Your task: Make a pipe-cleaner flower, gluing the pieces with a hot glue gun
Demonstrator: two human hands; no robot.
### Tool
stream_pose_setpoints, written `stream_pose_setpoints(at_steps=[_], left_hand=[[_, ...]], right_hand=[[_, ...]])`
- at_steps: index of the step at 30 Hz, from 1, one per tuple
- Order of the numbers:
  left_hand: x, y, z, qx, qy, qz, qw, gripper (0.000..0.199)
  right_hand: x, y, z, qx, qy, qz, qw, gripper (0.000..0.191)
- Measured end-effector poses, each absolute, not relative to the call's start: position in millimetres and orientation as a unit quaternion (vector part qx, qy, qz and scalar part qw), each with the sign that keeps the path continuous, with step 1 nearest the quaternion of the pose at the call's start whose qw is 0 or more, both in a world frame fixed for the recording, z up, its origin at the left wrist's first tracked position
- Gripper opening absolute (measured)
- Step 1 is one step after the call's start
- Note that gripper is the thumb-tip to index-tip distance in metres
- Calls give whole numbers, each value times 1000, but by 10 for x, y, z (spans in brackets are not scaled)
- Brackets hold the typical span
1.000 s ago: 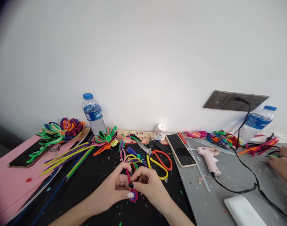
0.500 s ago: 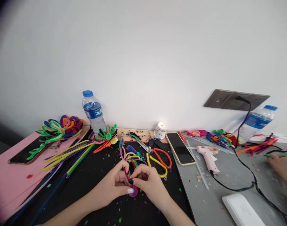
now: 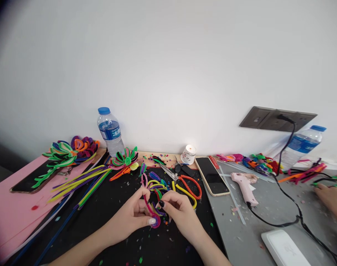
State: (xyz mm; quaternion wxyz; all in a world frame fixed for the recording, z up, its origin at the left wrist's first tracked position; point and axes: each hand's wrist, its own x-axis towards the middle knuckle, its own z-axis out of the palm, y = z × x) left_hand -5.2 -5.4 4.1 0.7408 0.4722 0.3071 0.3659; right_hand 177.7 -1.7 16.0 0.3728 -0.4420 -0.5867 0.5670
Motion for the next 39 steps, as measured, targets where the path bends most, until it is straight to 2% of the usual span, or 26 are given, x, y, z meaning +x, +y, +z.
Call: stream_pose_setpoints(at_steps=[5, 16, 39], left_hand=[[-55, -53, 45, 471, 306, 366, 742, 36], [-45, -50, 29, 482, 307, 363, 736, 36], [-57, -49, 59, 499, 314, 364, 721, 34]], right_hand=[[1800, -21, 208, -426, -647, 520, 360, 28], [1764, -50, 226, -410, -687, 480, 360, 25], [1742, -56, 215, -419, -675, 502, 342, 33]])
